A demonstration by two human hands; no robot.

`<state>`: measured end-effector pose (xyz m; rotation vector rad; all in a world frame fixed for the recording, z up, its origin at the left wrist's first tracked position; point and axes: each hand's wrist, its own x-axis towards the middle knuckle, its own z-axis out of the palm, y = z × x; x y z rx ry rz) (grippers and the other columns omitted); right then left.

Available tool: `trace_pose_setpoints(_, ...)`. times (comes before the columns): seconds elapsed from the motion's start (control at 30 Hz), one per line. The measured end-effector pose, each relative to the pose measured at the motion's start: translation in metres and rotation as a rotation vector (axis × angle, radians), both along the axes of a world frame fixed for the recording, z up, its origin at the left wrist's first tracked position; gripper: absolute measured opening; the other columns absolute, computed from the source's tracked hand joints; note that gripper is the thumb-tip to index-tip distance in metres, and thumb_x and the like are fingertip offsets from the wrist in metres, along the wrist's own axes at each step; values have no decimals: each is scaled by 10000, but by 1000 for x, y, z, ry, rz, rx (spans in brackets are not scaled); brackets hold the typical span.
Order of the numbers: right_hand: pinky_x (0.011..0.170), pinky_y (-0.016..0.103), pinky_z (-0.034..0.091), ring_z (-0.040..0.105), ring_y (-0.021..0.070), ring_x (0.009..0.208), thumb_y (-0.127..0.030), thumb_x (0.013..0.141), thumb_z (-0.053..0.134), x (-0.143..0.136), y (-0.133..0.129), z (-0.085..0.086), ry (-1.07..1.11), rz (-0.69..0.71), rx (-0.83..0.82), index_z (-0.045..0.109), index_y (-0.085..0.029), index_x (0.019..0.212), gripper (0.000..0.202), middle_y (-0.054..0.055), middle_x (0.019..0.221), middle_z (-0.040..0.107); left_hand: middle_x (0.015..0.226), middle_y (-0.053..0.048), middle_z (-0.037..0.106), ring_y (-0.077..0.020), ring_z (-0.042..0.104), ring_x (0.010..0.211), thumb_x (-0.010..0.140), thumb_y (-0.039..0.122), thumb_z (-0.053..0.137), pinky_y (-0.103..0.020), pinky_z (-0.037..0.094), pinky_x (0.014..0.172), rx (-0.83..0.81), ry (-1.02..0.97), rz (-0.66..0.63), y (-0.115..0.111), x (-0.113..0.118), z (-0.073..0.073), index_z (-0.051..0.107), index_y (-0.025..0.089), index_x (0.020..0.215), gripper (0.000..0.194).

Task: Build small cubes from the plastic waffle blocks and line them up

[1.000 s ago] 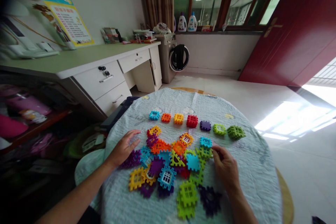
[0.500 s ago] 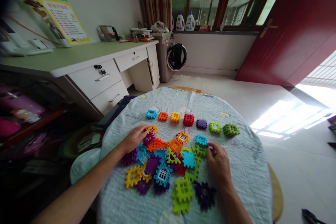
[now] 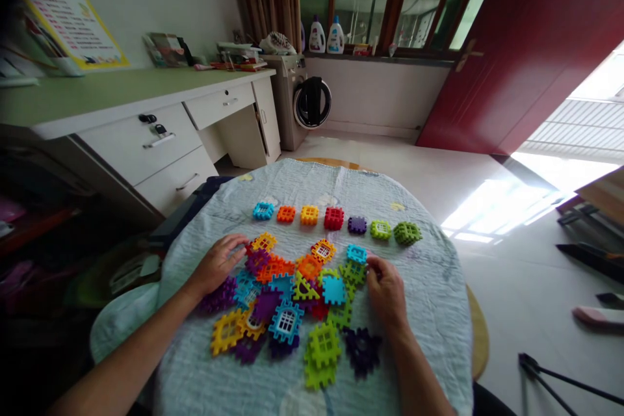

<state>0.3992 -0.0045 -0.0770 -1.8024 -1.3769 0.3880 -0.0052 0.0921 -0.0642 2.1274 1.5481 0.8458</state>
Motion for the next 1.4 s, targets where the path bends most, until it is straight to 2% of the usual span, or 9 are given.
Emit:
trace_pose_setpoints(0.07, 881, 396, 476, 614, 236, 944, -333, 794, 498, -1, 0, 1, -75, 10, 41, 698, -199, 987, 308, 79, 983, 696, 1122, -72, 677, -242, 594, 1120, 851, 464, 489, -426, 440, 1047, 4, -18, 14, -2, 1, 0, 682, 211, 1006, 354)
trace_pose_setpoints(0.23, 1037, 488, 377, 489, 278, 1198, -360, 817, 544, -5, 4, -1, -238, 73, 114, 668, -241, 1147, 372, 88, 1293, 591, 1022, -46, 698, -221, 629, 1023, 857, 457, 474, -379, 490, 973, -31, -89, 58, -7, 1, 4, 680, 218, 959, 331)
trace_pose_setpoints(0.47, 975, 442, 444, 574, 249, 1073, -361, 842, 532, -6, 6, -1, -138, 132, 74, 691, -230, 909, 216, 83, 1138, 644, 949, -47, 707, -226, 640, 966, 816, 450, 504, -359, 506, 929, -2, -86, 103, -8, 2, 5, 672, 230, 869, 282)
trace_pose_setpoints(0.73, 814, 413, 525, 631, 198, 824, -411, 808, 563, 5, -3, 13, 16, 28, 63, 652, -206, 881, 235, 124, 1312, 572, 909, -41, 708, -221, 650, 924, 805, 438, 508, -353, 512, 905, 0, -94, 115, -9, 1, 6, 664, 227, 838, 265)
trace_pose_setpoints(0.97, 867, 399, 480, 600, 244, 985, -377, 754, 543, 27, -7, 20, -219, 17, -8, 640, -217, 785, 190, 94, 1100, 622, 905, -42, 707, -217, 649, 921, 812, 428, 505, -337, 508, 896, 8, -91, 110, -9, 0, 5, 665, 217, 836, 266)
trace_pose_setpoints(1.1, 850, 438, 443, 585, 281, 980, -363, 716, 604, 35, -15, 24, -422, 113, -218, 676, -249, 801, 159, 68, 1046, 652, 909, -40, 706, -211, 646, 920, 816, 417, 507, -327, 505, 891, 14, -91, 105, -9, -1, 4, 665, 215, 842, 258)
trace_pose_setpoints(1.23, 892, 482, 406, 519, 331, 1133, -393, 762, 622, 19, -19, 31, -536, 129, -178, 685, -277, 949, 229, 66, 1212, 620, 897, -47, 706, -212, 645, 906, 812, 413, 507, -333, 504, 883, 19, -93, 101, -8, -1, 3, 667, 202, 836, 265)
trace_pose_setpoints(1.33, 925, 457, 402, 498, 309, 1173, -349, 791, 619, -1, -16, 31, -528, 256, -86, 619, -262, 1143, 363, 80, 1263, 604, 888, -48, 706, -214, 648, 897, 808, 410, 511, -335, 503, 880, 22, -95, 103, -7, -2, 3, 670, 197, 829, 267)
trace_pose_setpoints(1.4, 934, 445, 402, 486, 304, 1190, -294, 782, 621, -11, -13, 29, -513, 315, -76, 594, -255, 1178, 398, 84, 1250, 609, 889, -46, 705, -214, 649, 897, 808, 409, 514, -333, 503, 880, 20, -97, 104, -7, -2, 2, 673, 196, 832, 266)
